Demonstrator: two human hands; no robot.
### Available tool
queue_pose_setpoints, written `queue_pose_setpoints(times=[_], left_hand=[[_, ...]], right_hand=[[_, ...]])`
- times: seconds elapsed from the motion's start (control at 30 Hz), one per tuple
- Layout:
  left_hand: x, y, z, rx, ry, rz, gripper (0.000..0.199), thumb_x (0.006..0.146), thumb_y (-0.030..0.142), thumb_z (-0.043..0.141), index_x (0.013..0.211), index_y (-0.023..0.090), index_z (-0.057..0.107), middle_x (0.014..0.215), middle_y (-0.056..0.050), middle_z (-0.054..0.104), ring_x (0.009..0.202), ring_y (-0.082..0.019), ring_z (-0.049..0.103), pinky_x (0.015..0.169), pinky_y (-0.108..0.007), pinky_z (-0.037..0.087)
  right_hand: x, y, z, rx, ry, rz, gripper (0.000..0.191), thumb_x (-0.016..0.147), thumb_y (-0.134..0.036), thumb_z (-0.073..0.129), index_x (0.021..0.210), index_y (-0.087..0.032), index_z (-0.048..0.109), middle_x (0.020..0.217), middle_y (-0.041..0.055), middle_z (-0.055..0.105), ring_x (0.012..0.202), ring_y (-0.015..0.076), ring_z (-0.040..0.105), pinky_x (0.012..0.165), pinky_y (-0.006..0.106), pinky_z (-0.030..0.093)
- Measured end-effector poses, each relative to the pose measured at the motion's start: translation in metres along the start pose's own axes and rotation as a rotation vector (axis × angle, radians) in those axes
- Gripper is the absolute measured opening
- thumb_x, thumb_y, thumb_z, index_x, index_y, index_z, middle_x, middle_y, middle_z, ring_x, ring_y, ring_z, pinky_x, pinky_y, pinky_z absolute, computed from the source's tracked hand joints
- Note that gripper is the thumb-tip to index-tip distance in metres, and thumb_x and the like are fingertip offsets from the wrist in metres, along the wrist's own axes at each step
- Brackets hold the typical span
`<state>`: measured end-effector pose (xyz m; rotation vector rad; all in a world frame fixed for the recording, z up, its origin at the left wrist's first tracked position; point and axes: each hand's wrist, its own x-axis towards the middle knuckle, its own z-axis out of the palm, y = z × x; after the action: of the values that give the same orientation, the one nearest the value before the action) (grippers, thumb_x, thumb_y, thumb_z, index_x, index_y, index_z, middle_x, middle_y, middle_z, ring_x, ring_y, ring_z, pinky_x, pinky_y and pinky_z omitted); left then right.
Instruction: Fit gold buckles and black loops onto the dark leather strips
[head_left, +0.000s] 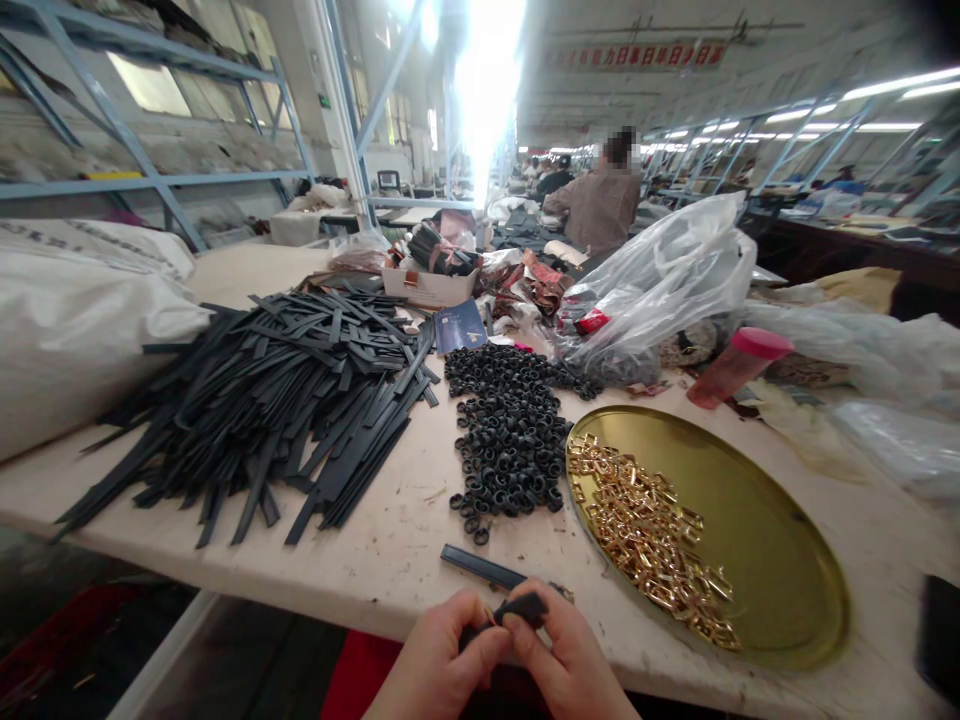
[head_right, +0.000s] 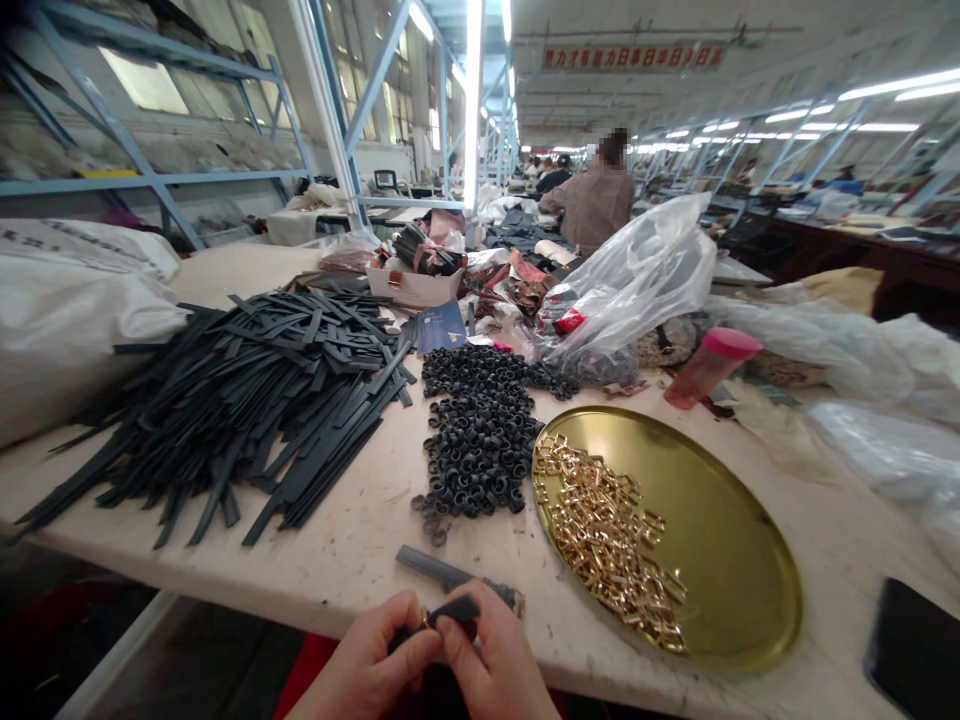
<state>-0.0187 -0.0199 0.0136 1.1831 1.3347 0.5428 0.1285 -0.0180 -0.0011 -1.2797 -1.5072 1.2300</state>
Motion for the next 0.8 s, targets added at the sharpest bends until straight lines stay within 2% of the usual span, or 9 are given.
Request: queue_pose_setpoints(times=[0.1, 0.17, 0.23, 0.3, 0.4, 0.5, 0.7, 0.8], left_hand=[[0.007, -0.009, -0.007, -0.128, -0.022, -0.021, 0.026, 0.07, 0.04, 0.054, 0.065, 0.02, 0.039, 0.048, 0.007, 0.046, 0.037, -0.006, 0.036, 0.037, -0.017, 0.023], [0.011, -0.011, -0.013, -0.164, -0.003, 0.036, 0.023, 0.069, 0.036, 0.056, 0.077, 0.019, 0.044, 0.054, 0.007, 0.049, 0.038, -0.006, 0.04, 0.038, -0.016, 0.029], [0.012, -0.01, -0.02, -0.118, 0.027, 0.087, 0.029, 0.073, 0.034, 0.054, 0.096, 0.018, 0.047, 0.059, 0.007, 0.052, 0.042, -0.007, 0.045, 0.043, -0.017, 0.034], [0.013, -0.009, -0.026, -0.048, 0.04, 0.08, 0.031, 0.078, 0.036, 0.048, 0.103, 0.018, 0.049, 0.057, 0.007, 0.051, 0.041, -0.008, 0.043, 0.042, -0.017, 0.034], [0.014, -0.01, -0.031, -0.017, 0.082, 0.022, 0.032, 0.081, 0.043, 0.041, 0.093, 0.016, 0.054, 0.048, 0.007, 0.045, 0.036, -0.008, 0.037, 0.038, -0.018, 0.028], [0.015, -0.017, -0.032, -0.014, 0.143, -0.002, 0.031, 0.081, 0.044, 0.039, 0.084, 0.017, 0.053, 0.043, 0.009, 0.041, 0.035, -0.008, 0.034, 0.038, -0.018, 0.027], [0.016, -0.021, -0.027, -0.015, 0.212, 0.068, 0.023, 0.081, 0.038, 0.041, 0.075, 0.018, 0.051, 0.047, 0.008, 0.04, 0.041, -0.009, 0.037, 0.043, -0.018, 0.03], [0.014, -0.014, -0.022, -0.017, 0.228, 0.098, 0.025, 0.082, 0.039, 0.039, 0.077, 0.017, 0.051, 0.046, 0.009, 0.039, 0.041, -0.009, 0.037, 0.043, -0.018, 0.031]], right_hand=[[0.007, -0.007, -0.003, -0.002, -0.163, -0.045, 0.025, 0.083, -0.039, 0.043, 0.07, -0.021, 0.056, 0.07, 0.0015, 0.057, 0.066, 0.0166, 0.051, 0.061, 0.026, 0.038], [0.017, -0.01, -0.007, -0.03, -0.247, -0.05, 0.031, 0.086, -0.04, 0.038, 0.072, -0.021, 0.058, 0.071, 0.0022, 0.058, 0.066, 0.0168, 0.052, 0.06, 0.026, 0.038], [0.032, -0.01, -0.009, -0.107, -0.206, -0.049, 0.036, 0.088, -0.039, 0.033, 0.071, -0.02, 0.059, 0.067, 0.0021, 0.057, 0.064, 0.0167, 0.051, 0.059, 0.026, 0.037], [0.05, -0.006, -0.008, -0.301, -0.107, -0.076, 0.033, 0.089, -0.033, 0.034, 0.074, -0.021, 0.06, 0.069, 0.003, 0.058, 0.067, 0.0175, 0.052, 0.061, 0.027, 0.037], [0.071, 0.002, 0.002, -0.726, -0.087, -0.128, 0.018, 0.084, -0.021, 0.044, 0.082, -0.021, 0.062, 0.08, 0.006, 0.06, 0.075, 0.0209, 0.055, 0.066, 0.03, 0.037], [0.08, 0.008, 0.013, -0.884, -0.122, -0.138, 0.015, 0.08, -0.014, 0.048, 0.078, -0.02, 0.062, 0.079, 0.0071, 0.06, 0.075, 0.0228, 0.055, 0.065, 0.031, 0.036], [0.075, 0.005, 0.016, -0.786, -0.111, -0.148, 0.015, 0.073, -0.007, 0.051, 0.073, -0.02, 0.059, 0.08, 0.0042, 0.059, 0.074, 0.0189, 0.055, 0.064, 0.028, 0.037], [0.067, -0.004, 0.008, -0.378, -0.097, 0.016, 0.008, 0.07, -0.015, 0.058, 0.067, -0.019, 0.052, 0.065, -0.0016, 0.053, 0.062, 0.0143, 0.05, 0.055, 0.024, 0.036]])
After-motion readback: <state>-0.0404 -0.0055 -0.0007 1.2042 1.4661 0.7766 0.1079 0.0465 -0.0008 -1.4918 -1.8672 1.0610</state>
